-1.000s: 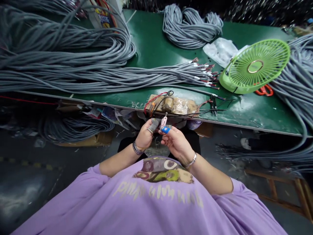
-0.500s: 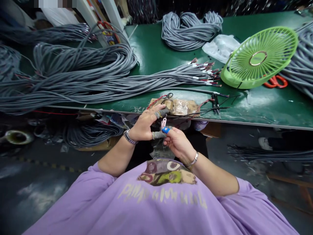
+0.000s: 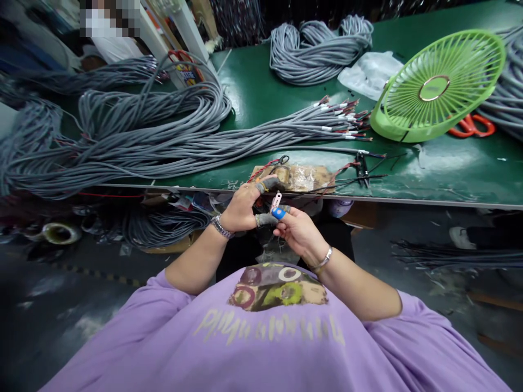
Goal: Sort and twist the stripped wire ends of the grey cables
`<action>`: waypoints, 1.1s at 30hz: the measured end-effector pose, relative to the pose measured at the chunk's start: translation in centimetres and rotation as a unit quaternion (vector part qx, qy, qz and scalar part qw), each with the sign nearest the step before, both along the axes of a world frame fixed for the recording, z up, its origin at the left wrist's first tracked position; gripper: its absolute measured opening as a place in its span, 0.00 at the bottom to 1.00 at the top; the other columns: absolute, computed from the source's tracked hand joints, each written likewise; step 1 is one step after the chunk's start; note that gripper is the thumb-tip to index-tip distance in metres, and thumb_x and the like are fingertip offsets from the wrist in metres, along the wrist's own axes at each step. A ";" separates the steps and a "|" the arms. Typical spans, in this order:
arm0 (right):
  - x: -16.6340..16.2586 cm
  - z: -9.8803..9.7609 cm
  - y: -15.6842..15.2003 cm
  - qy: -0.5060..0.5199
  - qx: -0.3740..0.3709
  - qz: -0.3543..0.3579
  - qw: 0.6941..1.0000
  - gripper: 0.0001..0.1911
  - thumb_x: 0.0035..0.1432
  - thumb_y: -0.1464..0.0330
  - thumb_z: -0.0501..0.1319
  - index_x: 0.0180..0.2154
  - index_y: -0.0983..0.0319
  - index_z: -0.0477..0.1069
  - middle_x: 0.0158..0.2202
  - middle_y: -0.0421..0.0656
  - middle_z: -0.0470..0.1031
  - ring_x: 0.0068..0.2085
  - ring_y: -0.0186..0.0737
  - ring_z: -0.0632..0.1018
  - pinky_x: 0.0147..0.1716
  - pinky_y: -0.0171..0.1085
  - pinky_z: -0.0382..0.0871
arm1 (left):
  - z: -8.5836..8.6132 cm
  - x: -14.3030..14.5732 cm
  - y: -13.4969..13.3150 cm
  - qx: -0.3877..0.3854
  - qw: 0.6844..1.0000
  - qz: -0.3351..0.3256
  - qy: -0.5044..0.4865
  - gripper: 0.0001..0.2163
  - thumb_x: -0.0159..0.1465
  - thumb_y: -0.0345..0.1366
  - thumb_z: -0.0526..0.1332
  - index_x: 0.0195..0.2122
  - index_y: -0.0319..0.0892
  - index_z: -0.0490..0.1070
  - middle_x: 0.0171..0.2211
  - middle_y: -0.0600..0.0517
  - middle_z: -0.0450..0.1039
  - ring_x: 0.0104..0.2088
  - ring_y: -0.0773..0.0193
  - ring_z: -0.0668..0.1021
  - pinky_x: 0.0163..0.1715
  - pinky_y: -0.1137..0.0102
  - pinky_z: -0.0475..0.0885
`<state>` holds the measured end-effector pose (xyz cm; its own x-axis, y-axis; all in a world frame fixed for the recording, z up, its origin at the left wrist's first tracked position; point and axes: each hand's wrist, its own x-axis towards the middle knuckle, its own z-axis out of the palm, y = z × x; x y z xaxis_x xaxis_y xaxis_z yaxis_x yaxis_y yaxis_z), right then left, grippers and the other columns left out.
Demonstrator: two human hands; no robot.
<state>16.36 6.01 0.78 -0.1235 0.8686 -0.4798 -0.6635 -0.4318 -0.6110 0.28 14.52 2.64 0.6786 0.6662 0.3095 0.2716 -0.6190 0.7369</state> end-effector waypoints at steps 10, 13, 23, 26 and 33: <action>3.5 -2.2 -1.6 -0.021 -0.011 0.020 1.000 0.10 0.50 0.66 0.71 0.31 0.62 0.72 0.28 0.42 0.79 0.20 0.26 0.69 0.19 0.28 0.71 | -2.4 -1.3 -4.3 -0.080 0.984 0.145 -0.061 0.21 0.51 0.43 0.72 0.46 0.45 0.78 0.48 0.42 0.78 0.54 0.51 0.77 0.61 0.57 0.64; 4.5 -2.8 -2.7 -0.041 -0.004 0.012 0.999 0.13 0.45 0.66 0.73 0.30 0.62 0.72 0.27 0.39 0.77 0.20 0.25 0.68 0.20 0.27 0.70 | -4.3 -2.8 -7.3 -0.126 0.965 0.221 -0.063 0.12 0.56 0.41 0.69 0.41 0.46 0.80 0.39 0.45 0.80 0.43 0.57 0.79 0.54 0.60 0.69; 4.8 -4.1 -3.4 -0.050 -0.004 0.015 0.999 0.16 0.40 0.65 0.75 0.29 0.63 0.71 0.26 0.38 0.75 0.21 0.24 0.66 0.20 0.27 0.66 | -7.2 -5.7 -11.4 -0.234 0.923 0.299 -0.060 0.08 0.58 0.39 0.66 0.35 0.42 0.78 0.29 0.50 0.80 0.31 0.64 0.80 0.38 0.69 0.73; 4.7 -4.4 -3.2 -0.049 -0.014 0.024 0.998 0.18 0.38 0.64 0.76 0.29 0.62 0.71 0.25 0.37 0.75 0.20 0.24 0.66 0.19 0.27 0.66 | -8.0 -5.8 -11.4 -0.246 0.917 0.308 -0.063 0.08 0.59 0.39 0.65 0.35 0.40 0.76 0.28 0.50 0.80 0.30 0.64 0.80 0.37 0.70 0.72; 4.9 -4.7 -3.2 -0.093 -0.001 0.005 0.996 0.19 0.36 0.62 0.75 0.28 0.62 0.71 0.25 0.37 0.75 0.20 0.24 0.65 0.19 0.28 0.66 | -9.6 -6.5 -11.2 -0.238 0.924 0.299 -0.030 0.09 0.59 0.40 0.64 0.34 0.39 0.76 0.29 0.49 0.81 0.31 0.63 0.81 0.36 0.70 0.73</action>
<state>21.25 2.85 -3.95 -0.0415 0.8668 -0.4970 -0.5336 -0.4397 -0.7224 -6.22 3.29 -6.93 0.1355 0.9868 -0.0890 0.4095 0.0260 0.9120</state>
